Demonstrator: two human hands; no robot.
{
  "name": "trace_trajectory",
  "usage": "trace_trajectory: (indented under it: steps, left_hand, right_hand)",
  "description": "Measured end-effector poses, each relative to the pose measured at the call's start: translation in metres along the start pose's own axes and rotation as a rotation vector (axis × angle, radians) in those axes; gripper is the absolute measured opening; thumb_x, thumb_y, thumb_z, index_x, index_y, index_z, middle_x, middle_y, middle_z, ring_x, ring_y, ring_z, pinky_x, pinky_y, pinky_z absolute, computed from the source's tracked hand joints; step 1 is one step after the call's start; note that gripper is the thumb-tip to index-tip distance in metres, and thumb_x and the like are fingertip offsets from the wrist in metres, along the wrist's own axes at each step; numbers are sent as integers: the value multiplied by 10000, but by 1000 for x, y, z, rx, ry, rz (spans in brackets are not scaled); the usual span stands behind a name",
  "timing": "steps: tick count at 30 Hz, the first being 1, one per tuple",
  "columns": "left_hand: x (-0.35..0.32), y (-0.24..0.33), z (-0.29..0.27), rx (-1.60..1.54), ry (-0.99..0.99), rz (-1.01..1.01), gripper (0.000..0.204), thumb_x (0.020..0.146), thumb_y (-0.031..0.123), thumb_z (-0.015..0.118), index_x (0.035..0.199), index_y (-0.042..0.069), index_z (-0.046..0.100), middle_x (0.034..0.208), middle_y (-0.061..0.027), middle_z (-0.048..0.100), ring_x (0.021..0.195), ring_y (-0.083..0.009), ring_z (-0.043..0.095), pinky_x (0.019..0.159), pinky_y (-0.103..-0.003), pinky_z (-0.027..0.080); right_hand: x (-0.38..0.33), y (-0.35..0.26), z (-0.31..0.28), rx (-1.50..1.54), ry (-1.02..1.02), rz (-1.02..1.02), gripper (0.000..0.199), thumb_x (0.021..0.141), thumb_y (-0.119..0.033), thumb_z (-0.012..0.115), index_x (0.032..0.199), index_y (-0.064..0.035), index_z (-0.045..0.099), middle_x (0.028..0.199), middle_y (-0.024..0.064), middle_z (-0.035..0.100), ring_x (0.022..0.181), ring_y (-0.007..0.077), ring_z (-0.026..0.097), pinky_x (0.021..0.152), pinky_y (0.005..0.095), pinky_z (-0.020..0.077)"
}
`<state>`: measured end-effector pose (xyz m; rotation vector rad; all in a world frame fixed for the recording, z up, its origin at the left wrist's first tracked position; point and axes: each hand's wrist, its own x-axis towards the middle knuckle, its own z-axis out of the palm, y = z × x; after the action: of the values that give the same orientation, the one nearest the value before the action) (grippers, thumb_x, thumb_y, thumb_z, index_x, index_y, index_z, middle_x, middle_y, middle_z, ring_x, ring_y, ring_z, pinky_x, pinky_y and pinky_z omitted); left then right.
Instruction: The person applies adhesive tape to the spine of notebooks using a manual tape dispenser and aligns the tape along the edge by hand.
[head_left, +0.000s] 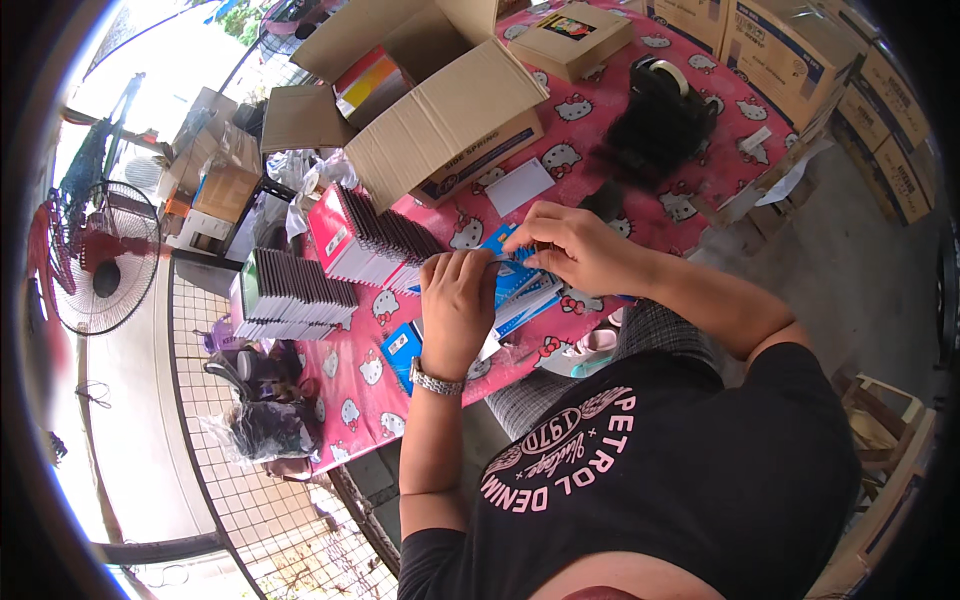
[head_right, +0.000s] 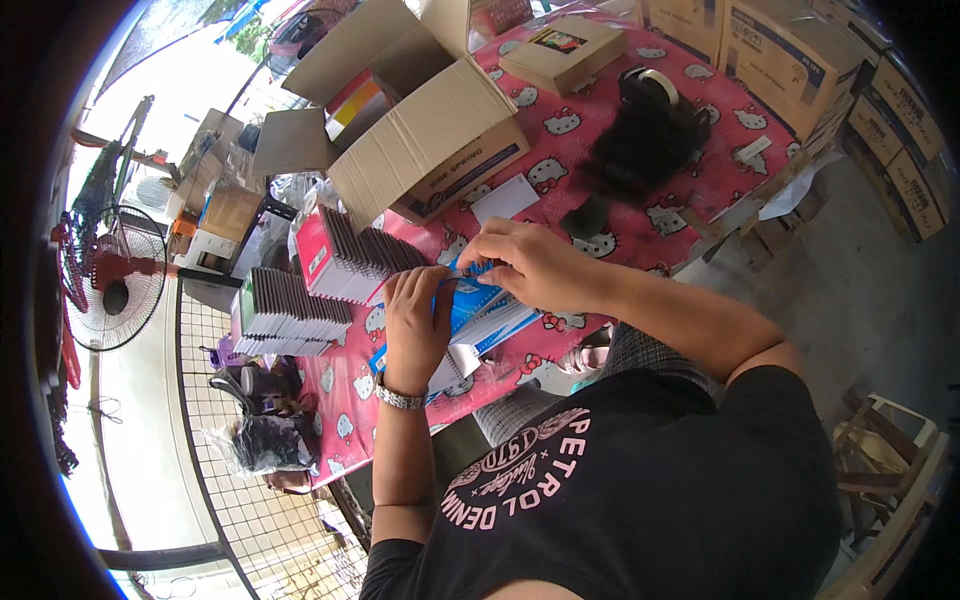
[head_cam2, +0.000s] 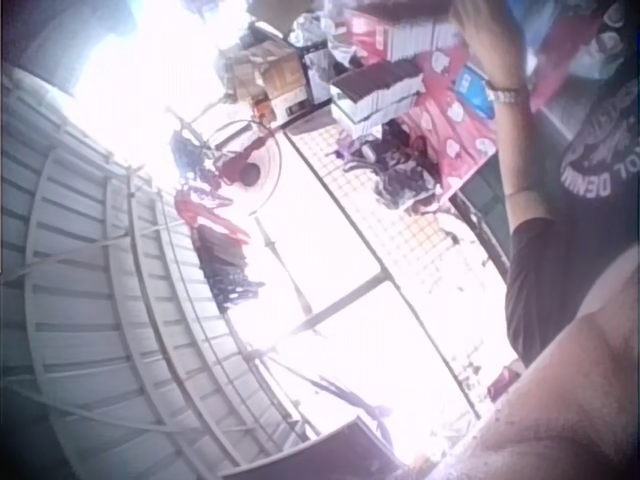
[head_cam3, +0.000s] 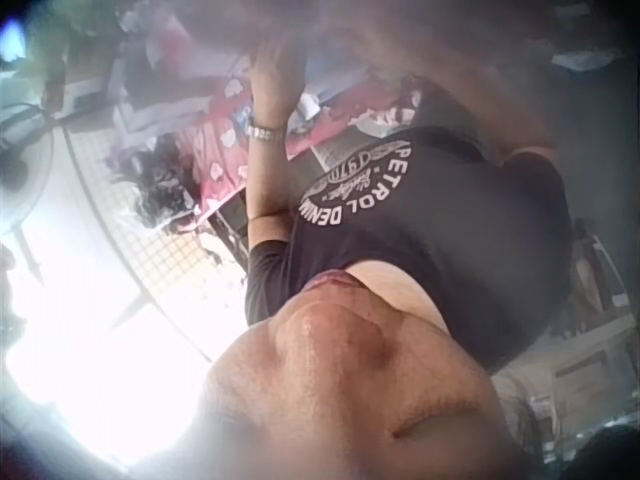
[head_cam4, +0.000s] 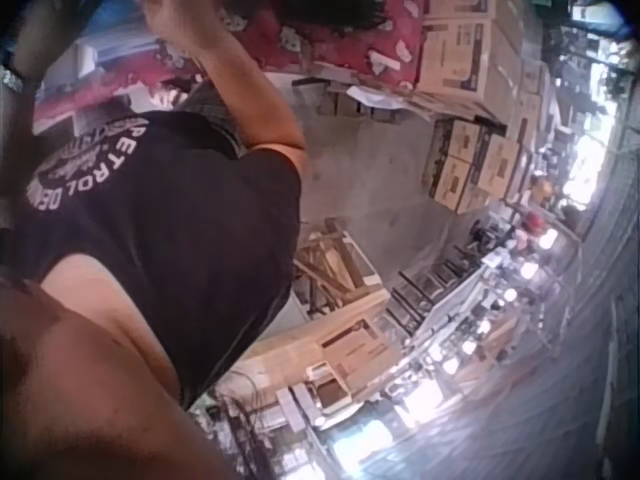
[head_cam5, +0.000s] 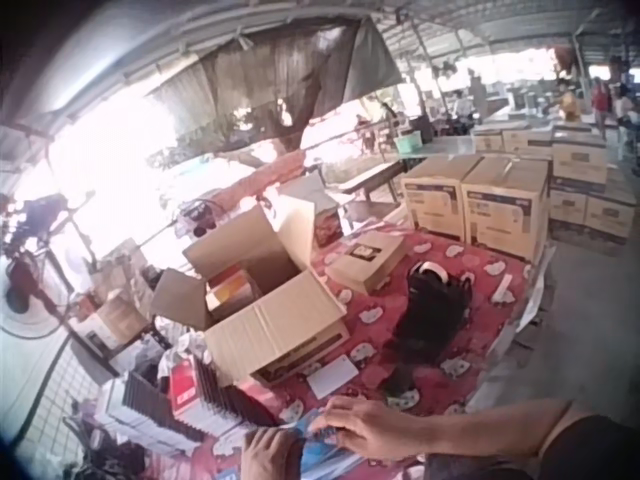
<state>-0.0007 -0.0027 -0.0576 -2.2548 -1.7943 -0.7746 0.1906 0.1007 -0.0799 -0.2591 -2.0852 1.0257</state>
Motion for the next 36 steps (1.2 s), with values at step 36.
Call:
trace_trajectory:
  steps: [36]
  left_hand:
    - [-19, -7, 11, 338, 346, 322, 308, 795, 71, 700, 1091, 123, 632, 1022, -14, 679, 866, -171, 617, 815, -375, 382]
  right_hand:
    - [2, -8, -5, 19, 10, -175, 278, 781, 53, 711, 1030, -70, 706, 956, 61, 642, 903, 246, 627, 796, 354, 504]
